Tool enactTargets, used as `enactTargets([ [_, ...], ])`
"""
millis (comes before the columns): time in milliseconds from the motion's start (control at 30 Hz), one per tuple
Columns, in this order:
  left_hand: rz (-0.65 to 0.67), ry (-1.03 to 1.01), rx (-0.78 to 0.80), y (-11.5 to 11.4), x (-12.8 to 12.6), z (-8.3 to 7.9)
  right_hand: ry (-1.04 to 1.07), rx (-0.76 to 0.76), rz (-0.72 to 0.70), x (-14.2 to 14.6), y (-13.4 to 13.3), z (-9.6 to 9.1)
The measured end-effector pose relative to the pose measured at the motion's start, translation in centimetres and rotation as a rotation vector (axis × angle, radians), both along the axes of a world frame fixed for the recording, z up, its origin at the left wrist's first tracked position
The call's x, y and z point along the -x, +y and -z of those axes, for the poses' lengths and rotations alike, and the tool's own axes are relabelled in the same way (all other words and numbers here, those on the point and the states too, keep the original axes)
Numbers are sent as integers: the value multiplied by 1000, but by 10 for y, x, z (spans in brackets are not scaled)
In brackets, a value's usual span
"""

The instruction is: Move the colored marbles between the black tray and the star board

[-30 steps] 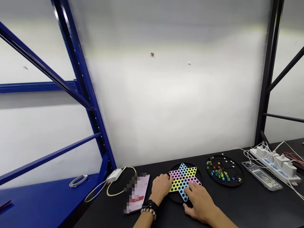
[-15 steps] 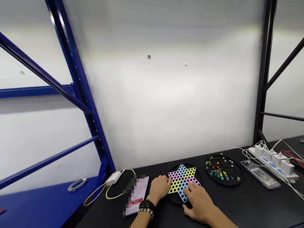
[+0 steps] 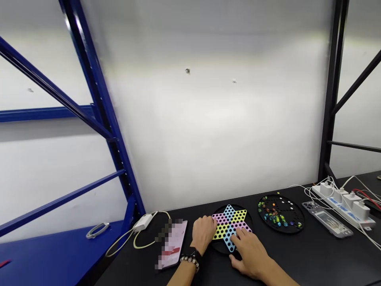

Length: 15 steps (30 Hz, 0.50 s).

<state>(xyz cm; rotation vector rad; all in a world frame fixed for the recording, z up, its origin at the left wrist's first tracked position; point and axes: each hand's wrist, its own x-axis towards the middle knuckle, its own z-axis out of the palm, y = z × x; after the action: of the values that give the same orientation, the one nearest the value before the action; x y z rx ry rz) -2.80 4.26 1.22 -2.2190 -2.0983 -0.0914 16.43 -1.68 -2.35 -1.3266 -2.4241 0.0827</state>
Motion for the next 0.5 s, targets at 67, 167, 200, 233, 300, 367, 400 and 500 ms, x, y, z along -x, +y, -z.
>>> enactTargets([
  [67, -31, -49, -16, 1, -2, -3, 9, 7, -2, 0, -1, 0],
  [167, -91, -129, -30, 4, 3, -11, 34, 15, -16, -2, -3, -1],
  [200, -111, -158, -30, 5, 6, -15, 61, 18, -24, -3, -3, -2],
  [233, -126, -190, -27, 7, 9, -20, 117, 23, -22, -4, -3, -3],
  [300, -131, -259, -21, 9, 11, -32, 347, 41, 35, -4, -1, -7],
  [367, -95, -324, -30, 6, 4, -46, 715, 110, 147, -1, 3, -14],
  [400, -66, -349, -42, 2, -4, -52, 913, 199, 203, 2, 5, -17],
  [500, 30, -387, -83, -19, -41, -62, 1367, 655, 202, 16, 11, -21],
])
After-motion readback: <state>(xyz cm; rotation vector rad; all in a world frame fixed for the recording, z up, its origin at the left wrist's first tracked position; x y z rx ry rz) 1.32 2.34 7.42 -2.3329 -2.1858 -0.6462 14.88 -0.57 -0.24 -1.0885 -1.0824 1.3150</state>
